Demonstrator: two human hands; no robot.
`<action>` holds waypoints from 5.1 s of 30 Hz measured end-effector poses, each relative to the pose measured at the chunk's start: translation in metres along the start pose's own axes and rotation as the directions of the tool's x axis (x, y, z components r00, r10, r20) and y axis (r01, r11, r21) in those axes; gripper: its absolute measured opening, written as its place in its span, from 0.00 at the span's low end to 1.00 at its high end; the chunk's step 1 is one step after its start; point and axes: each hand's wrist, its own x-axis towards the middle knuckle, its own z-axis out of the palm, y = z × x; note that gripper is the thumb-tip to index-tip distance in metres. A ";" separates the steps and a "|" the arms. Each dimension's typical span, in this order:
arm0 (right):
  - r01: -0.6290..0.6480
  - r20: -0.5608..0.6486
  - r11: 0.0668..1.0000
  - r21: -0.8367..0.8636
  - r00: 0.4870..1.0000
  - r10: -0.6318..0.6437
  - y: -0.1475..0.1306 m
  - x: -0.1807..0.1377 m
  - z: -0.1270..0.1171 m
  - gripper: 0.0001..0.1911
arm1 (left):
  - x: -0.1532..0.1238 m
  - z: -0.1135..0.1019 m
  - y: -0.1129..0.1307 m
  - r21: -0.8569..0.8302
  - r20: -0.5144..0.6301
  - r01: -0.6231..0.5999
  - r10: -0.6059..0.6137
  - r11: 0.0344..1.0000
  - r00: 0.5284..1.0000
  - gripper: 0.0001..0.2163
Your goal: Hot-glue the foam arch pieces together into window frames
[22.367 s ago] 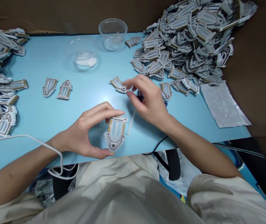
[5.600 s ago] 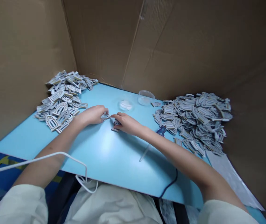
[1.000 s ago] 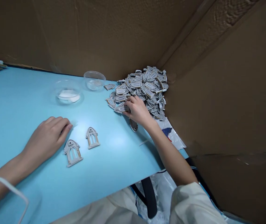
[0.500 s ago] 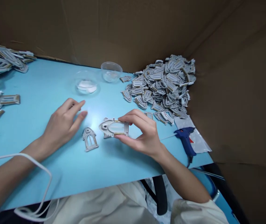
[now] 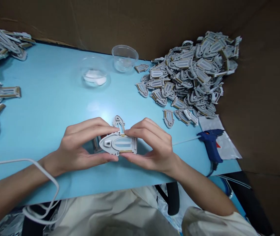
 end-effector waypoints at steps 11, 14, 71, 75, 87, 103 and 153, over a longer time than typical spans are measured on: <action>0.168 0.021 0.983 -0.069 0.986 -0.167 0.001 -0.003 0.001 0.14 | 0.000 -0.002 0.005 0.045 -0.016 0.005 -0.005 0.999 1.000 0.19; 0.187 0.026 0.977 -0.100 0.982 -0.186 0.001 -0.002 0.001 0.12 | 0.000 -0.002 0.004 0.055 -0.010 0.005 -0.004 0.998 1.000 0.19; 0.217 0.002 0.970 -0.110 0.976 -0.218 0.000 -0.008 0.006 0.04 | -0.003 0.001 -0.002 0.035 0.008 -0.059 0.059 0.998 0.998 0.19; 0.183 0.012 0.980 -0.078 0.983 -0.183 0.000 -0.007 0.006 0.03 | -0.002 0.002 -0.002 0.028 -0.002 -0.060 0.061 0.998 0.998 0.19; 0.212 0.061 0.972 -0.095 0.976 -0.207 0.000 -0.008 0.004 0.06 | -0.002 0.002 -0.004 0.011 0.024 -0.050 0.050 0.999 0.998 0.20; 0.202 0.087 0.973 -0.110 0.977 -0.193 -0.001 -0.008 0.004 0.07 | -0.001 0.001 -0.004 0.014 0.046 -0.063 0.062 0.998 0.997 0.19; 0.183 -0.055 0.979 0.091 0.982 -0.179 0.003 -0.009 0.001 0.13 | -0.003 -0.001 -0.007 -0.047 -0.029 -0.045 0.044 0.998 0.999 0.20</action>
